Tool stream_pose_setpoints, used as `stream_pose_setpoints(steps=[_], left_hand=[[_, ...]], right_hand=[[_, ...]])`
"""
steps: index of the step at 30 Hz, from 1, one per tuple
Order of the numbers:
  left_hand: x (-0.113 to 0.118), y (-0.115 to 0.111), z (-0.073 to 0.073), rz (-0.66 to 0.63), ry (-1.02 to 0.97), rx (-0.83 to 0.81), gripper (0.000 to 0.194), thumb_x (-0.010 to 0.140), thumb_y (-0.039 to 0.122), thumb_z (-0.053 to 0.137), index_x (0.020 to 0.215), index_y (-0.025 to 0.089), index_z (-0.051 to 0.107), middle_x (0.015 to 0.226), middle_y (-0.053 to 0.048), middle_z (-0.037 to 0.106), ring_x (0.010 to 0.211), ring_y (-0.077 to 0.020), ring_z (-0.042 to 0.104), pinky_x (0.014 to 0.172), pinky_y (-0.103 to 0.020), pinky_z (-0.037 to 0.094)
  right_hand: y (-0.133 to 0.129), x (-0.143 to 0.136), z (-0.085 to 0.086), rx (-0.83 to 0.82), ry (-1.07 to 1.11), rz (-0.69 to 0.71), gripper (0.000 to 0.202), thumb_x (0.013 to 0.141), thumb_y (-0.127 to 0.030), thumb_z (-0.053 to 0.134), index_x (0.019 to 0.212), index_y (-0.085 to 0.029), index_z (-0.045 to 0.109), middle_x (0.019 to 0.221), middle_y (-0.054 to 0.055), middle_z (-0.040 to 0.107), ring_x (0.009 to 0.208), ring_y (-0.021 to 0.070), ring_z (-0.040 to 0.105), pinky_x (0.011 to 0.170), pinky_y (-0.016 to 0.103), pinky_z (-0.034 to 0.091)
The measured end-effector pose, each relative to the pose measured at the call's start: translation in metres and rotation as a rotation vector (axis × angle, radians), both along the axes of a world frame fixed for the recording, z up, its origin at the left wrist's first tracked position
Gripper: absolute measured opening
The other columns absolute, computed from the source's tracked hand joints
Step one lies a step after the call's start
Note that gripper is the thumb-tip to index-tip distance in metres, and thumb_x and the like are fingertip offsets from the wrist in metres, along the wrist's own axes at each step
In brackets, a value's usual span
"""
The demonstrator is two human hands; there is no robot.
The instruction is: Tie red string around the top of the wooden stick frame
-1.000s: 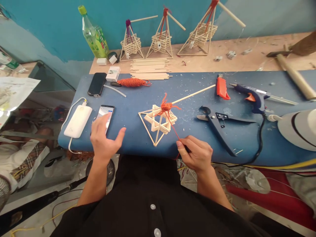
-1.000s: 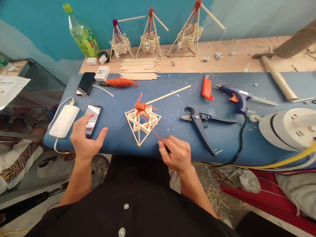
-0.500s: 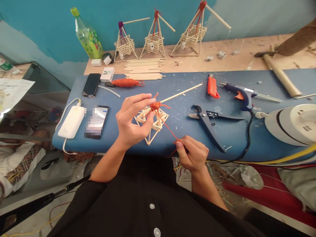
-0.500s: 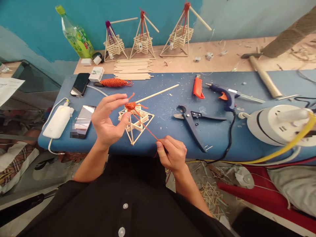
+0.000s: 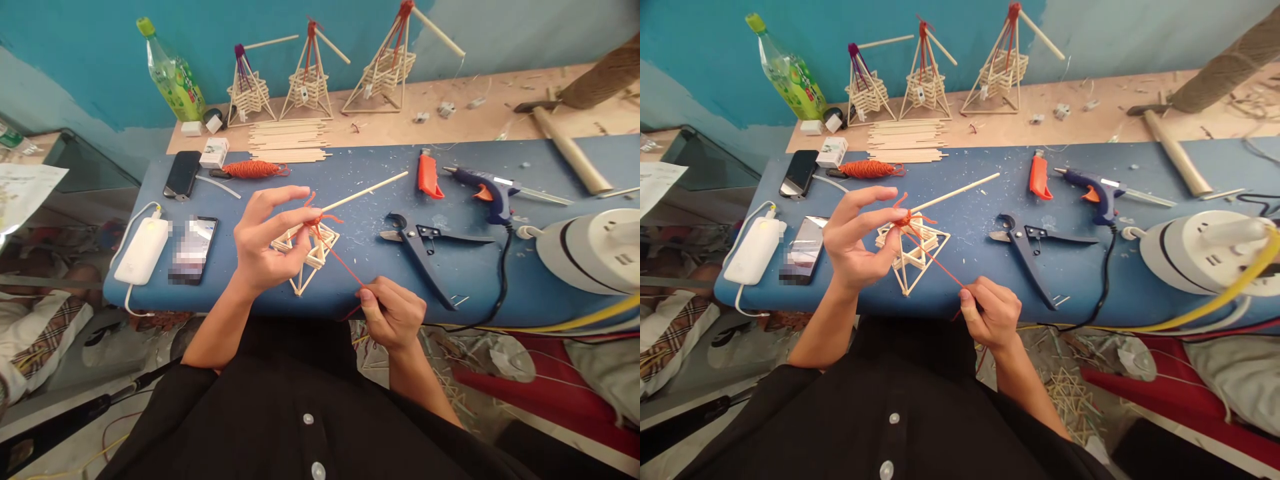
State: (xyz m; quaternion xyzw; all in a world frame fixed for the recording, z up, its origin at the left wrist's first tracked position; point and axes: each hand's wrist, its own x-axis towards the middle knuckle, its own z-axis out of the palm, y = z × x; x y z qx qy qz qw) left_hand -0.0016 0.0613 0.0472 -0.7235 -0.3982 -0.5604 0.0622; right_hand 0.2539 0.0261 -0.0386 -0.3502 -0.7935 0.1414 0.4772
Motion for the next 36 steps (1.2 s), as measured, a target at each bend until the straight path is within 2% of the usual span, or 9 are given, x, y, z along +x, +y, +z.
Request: stream_pose_setpoints(steps=[6, 11, 17, 20, 23, 28, 32, 34, 36], left_hand=[[-0.007, 0.002, -0.014, 0.106, 0.126, 0.137, 0.041, 0.090, 0.013, 0.068, 0.123, 0.035, 0.077, 0.124, -0.002, 0.081, 0.112, -0.0252, 0.076, 0.099, -0.047, 0.061], [-0.013, 0.001, -0.024, 0.203, 0.220, 0.012, 0.034, 0.089, 0.027, 0.067, 0.118, 0.036, 0.081, 0.122, -0.002, 0.083, 0.115, -0.0307, 0.073, 0.105, -0.055, 0.056], [-0.009, 0.002, -0.022, 0.131, 0.149, 0.083, 0.040, 0.088, 0.023, 0.070, 0.124, 0.038, 0.078, 0.128, -0.001, 0.083, 0.119, -0.0308, 0.072, 0.107, -0.055, 0.055], [-0.008, 0.003, -0.023, 0.156, 0.162, 0.095, 0.036, 0.089, 0.023, 0.069, 0.122, 0.037, 0.078, 0.127, -0.002, 0.083, 0.118, -0.0312, 0.072, 0.106, -0.056, 0.055], [-0.010, 0.003, -0.024, 0.168, 0.159, 0.125, 0.035, 0.090, 0.023, 0.069, 0.120, 0.036, 0.078, 0.125, -0.002, 0.083, 0.117, -0.0302, 0.073, 0.105, -0.055, 0.056], [-0.007, 0.000, -0.023, 0.195, 0.182, -0.022, 0.031, 0.091, 0.025, 0.067, 0.116, 0.035, 0.080, 0.127, -0.002, 0.083, 0.120, -0.0307, 0.072, 0.110, -0.057, 0.054], [-0.002, -0.010, -0.018, 0.196, 0.157, -0.021, 0.034, 0.095, 0.026, 0.066, 0.125, 0.035, 0.079, 0.133, -0.003, 0.081, 0.125, -0.0292, 0.072, 0.116, -0.056, 0.053], [-0.011, -0.016, -0.016, 0.192, 0.069, -0.016, 0.039, 0.100, 0.028, 0.064, 0.136, 0.036, 0.075, 0.137, -0.003, 0.079, 0.128, -0.0280, 0.071, 0.119, -0.054, 0.051], [-0.036, -0.022, -0.015, 0.238, -0.047, -0.065, 0.041, 0.106, 0.033, 0.060, 0.145, 0.034, 0.072, 0.139, -0.005, 0.078, 0.130, -0.0271, 0.071, 0.116, -0.051, 0.054]], right_hand=[[0.000, 0.002, 0.001, -0.027, -0.017, -0.037, 0.028, 0.103, -0.014, 0.061, 0.076, -0.021, 0.064, 0.061, -0.002, 0.056, 0.051, 0.0112, 0.049, 0.052, 0.029, 0.037], [0.000, 0.008, 0.003, -0.081, -0.036, -0.052, 0.034, 0.105, -0.016, 0.060, 0.071, -0.021, 0.063, 0.060, -0.001, 0.058, 0.051, 0.0118, 0.050, 0.052, 0.031, 0.037], [0.004, 0.010, 0.009, -0.112, -0.045, -0.033, 0.037, 0.103, -0.013, 0.062, 0.068, -0.022, 0.055, 0.058, -0.004, 0.048, 0.051, 0.0103, 0.044, 0.052, 0.031, 0.033], [0.007, 0.006, 0.011, -0.077, -0.090, -0.033, 0.041, 0.101, -0.012, 0.062, 0.065, -0.023, 0.047, 0.058, -0.005, 0.041, 0.051, 0.0096, 0.039, 0.052, 0.030, 0.031], [0.008, 0.002, 0.011, -0.014, -0.146, -0.043, 0.042, 0.099, -0.010, 0.062, 0.065, -0.024, 0.043, 0.059, -0.005, 0.040, 0.051, 0.0096, 0.037, 0.051, 0.030, 0.029], [0.007, -0.001, 0.008, 0.007, -0.159, -0.045, 0.040, 0.098, -0.009, 0.062, 0.065, -0.024, 0.045, 0.058, -0.005, 0.043, 0.051, 0.0101, 0.037, 0.050, 0.030, 0.029], [0.006, 0.000, 0.007, -0.004, -0.154, -0.025, 0.034, 0.100, -0.011, 0.063, 0.070, -0.023, 0.052, 0.060, -0.005, 0.046, 0.051, 0.0105, 0.040, 0.051, 0.029, 0.031], [0.006, 0.000, 0.006, -0.024, -0.143, -0.004, 0.032, 0.100, -0.013, 0.064, 0.071, -0.023, 0.057, 0.060, -0.005, 0.047, 0.050, 0.0104, 0.042, 0.051, 0.029, 0.032], [0.005, 0.001, 0.007, -0.048, -0.129, 0.016, 0.029, 0.101, -0.014, 0.065, 0.074, -0.022, 0.062, 0.060, -0.004, 0.049, 0.050, 0.0103, 0.044, 0.051, 0.029, 0.034]])
